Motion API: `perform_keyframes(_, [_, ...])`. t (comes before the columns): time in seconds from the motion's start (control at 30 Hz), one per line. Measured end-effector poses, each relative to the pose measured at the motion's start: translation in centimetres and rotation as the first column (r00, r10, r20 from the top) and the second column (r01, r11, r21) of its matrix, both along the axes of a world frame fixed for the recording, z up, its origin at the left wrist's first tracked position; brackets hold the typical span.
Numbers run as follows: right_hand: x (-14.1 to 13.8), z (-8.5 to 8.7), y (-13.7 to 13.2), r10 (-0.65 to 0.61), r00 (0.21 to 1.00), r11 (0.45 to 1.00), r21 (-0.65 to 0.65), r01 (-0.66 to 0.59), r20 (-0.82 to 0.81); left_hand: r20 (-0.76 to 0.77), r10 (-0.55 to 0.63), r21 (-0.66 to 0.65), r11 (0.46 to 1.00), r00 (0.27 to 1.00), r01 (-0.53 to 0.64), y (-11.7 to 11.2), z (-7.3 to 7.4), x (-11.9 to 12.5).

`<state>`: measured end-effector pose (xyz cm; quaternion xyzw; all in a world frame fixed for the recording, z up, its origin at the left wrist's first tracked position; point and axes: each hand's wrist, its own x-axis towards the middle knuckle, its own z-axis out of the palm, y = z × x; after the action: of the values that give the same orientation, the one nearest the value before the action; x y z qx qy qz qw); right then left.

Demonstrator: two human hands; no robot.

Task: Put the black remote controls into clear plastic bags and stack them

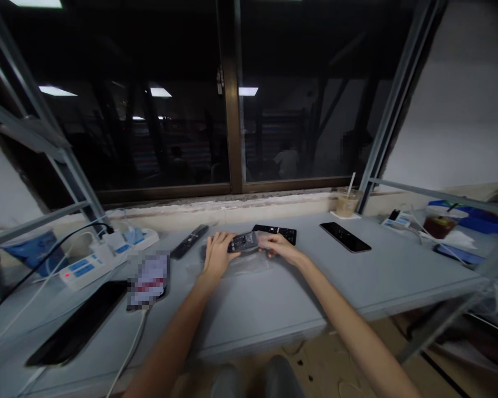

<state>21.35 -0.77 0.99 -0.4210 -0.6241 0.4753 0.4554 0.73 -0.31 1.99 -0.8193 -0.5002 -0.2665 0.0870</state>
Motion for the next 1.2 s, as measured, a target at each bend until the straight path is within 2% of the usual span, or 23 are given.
perform_keyframes(0.17, [0.0,-0.7,0.5,-0.044,0.999,0.999,-0.010,0.044,-0.014,-0.036,-0.008,0.009,1.000,0.999,0.008,-0.1,0.0,0.0])
perform_keyframes(0.33, [0.1,-0.8,0.6,0.003,0.999,0.999,-0.045,-0.001,0.051,-0.093,-0.009,0.051,0.999,0.996,0.014,0.1,-0.2,-0.2])
perform_keyframes(0.7, [0.0,-0.8,0.7,-0.115,0.990,0.993,0.021,0.113,0.087,-0.146,-0.003,0.032,0.999,0.989,0.008,0.4,0.1,-0.5])
perform_keyframes(0.87, [1.0,-0.8,1.2,-0.208,0.976,0.976,0.047,0.211,-0.058,-0.088,0.036,0.073,0.997,0.995,-0.029,0.9,0.0,-1.4])
perform_keyframes(1.03, [1.8,-1.2,2.0,-0.432,0.875,0.901,-0.067,0.428,-0.220,-0.078,0.049,0.116,0.992,0.996,-0.040,1.1,-0.4,-1.7])
perform_keyframes(1.2, [1.9,-1.4,2.5,-0.445,0.806,0.895,-0.157,0.418,-0.389,-0.007,0.031,0.061,0.998,1.000,-0.030,1.0,-0.8,-1.1])
